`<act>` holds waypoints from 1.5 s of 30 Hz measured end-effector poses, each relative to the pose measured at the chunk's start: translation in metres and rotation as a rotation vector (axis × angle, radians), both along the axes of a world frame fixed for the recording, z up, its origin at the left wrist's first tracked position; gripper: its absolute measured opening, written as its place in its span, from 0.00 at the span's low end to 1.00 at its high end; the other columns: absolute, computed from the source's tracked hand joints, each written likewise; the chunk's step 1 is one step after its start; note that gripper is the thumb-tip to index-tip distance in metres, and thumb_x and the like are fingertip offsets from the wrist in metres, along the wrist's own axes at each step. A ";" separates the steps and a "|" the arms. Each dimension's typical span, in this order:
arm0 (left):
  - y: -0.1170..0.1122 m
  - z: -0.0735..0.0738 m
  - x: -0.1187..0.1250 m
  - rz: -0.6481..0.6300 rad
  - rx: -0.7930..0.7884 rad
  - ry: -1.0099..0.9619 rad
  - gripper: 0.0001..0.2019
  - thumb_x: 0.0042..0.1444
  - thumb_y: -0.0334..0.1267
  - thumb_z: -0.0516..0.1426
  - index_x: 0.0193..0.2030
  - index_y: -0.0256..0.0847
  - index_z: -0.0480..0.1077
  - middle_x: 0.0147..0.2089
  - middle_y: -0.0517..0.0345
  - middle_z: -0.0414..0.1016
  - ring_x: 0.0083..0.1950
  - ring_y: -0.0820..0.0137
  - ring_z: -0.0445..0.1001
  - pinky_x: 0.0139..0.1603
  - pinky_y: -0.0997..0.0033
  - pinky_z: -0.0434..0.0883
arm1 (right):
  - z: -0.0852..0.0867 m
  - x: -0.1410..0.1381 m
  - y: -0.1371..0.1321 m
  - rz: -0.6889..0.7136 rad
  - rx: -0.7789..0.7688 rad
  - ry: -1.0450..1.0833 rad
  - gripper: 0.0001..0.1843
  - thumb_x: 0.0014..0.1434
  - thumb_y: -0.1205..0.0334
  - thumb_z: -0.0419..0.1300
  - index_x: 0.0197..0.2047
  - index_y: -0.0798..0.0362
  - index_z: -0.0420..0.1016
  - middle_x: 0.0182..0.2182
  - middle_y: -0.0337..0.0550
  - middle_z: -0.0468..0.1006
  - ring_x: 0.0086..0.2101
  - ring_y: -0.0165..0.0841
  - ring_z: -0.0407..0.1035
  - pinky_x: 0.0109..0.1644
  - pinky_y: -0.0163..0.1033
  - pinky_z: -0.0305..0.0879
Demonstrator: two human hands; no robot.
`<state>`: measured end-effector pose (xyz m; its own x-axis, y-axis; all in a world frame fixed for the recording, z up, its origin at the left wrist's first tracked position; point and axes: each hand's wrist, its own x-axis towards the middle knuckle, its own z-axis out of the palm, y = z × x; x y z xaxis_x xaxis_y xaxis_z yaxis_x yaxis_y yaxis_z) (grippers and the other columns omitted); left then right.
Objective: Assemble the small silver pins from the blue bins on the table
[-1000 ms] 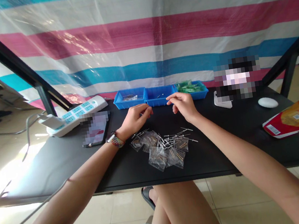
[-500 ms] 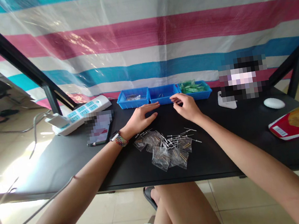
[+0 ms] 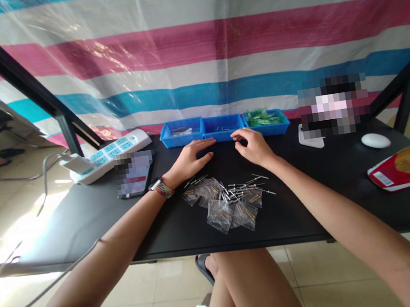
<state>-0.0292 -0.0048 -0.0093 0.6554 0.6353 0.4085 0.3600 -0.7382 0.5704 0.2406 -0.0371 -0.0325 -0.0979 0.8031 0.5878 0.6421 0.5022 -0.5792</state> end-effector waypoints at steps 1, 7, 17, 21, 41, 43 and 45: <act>0.000 0.000 0.000 0.004 -0.001 0.002 0.24 0.70 0.48 0.58 0.68 0.42 0.77 0.70 0.49 0.78 0.72 0.51 0.74 0.76 0.44 0.68 | 0.001 0.000 0.000 0.003 -0.008 -0.001 0.14 0.58 0.72 0.60 0.44 0.52 0.81 0.41 0.48 0.84 0.42 0.42 0.80 0.54 0.45 0.74; -0.001 -0.001 0.000 0.020 0.002 0.011 0.25 0.70 0.49 0.58 0.69 0.42 0.76 0.71 0.48 0.77 0.72 0.51 0.74 0.76 0.42 0.68 | 0.008 0.002 0.000 -0.021 -0.073 -0.023 0.10 0.59 0.71 0.61 0.38 0.50 0.82 0.37 0.44 0.86 0.40 0.41 0.80 0.54 0.45 0.73; -0.001 0.001 0.000 0.014 0.024 0.026 0.22 0.69 0.47 0.57 0.65 0.42 0.79 0.67 0.46 0.80 0.69 0.51 0.76 0.74 0.46 0.70 | 0.014 -0.001 0.000 -0.022 -0.183 0.006 0.11 0.58 0.68 0.61 0.41 0.53 0.85 0.38 0.45 0.88 0.35 0.37 0.79 0.44 0.40 0.72; 0.000 0.003 -0.001 0.061 0.081 -0.010 0.18 0.68 0.41 0.56 0.59 0.40 0.80 0.59 0.45 0.82 0.60 0.55 0.80 0.67 0.51 0.75 | 0.034 0.012 -0.007 0.130 -0.526 -0.062 0.06 0.58 0.62 0.64 0.32 0.53 0.82 0.25 0.41 0.82 0.26 0.33 0.74 0.32 0.37 0.66; 0.010 -0.004 -0.010 0.461 0.254 0.120 0.26 0.65 0.37 0.56 0.69 0.38 0.73 0.55 0.47 0.84 0.60 0.50 0.77 0.68 0.46 0.71 | 0.050 0.060 -0.049 0.124 -0.758 -0.327 0.03 0.47 0.66 0.68 0.29 0.50 0.81 0.26 0.39 0.81 0.28 0.35 0.74 0.31 0.37 0.64; 0.010 -0.005 -0.009 0.448 0.255 0.110 0.27 0.64 0.37 0.56 0.70 0.39 0.73 0.55 0.48 0.84 0.60 0.50 0.77 0.68 0.46 0.71 | 0.046 0.060 -0.046 0.102 -0.664 -0.263 0.02 0.48 0.64 0.67 0.29 0.51 0.80 0.25 0.38 0.80 0.28 0.33 0.72 0.32 0.36 0.64; 0.010 -0.005 -0.008 0.444 0.252 0.107 0.27 0.64 0.37 0.56 0.70 0.39 0.73 0.55 0.48 0.84 0.60 0.50 0.77 0.68 0.46 0.71 | 0.041 0.054 -0.042 0.131 -0.584 -0.119 0.04 0.50 0.61 0.67 0.31 0.51 0.79 0.25 0.38 0.78 0.28 0.32 0.71 0.32 0.36 0.64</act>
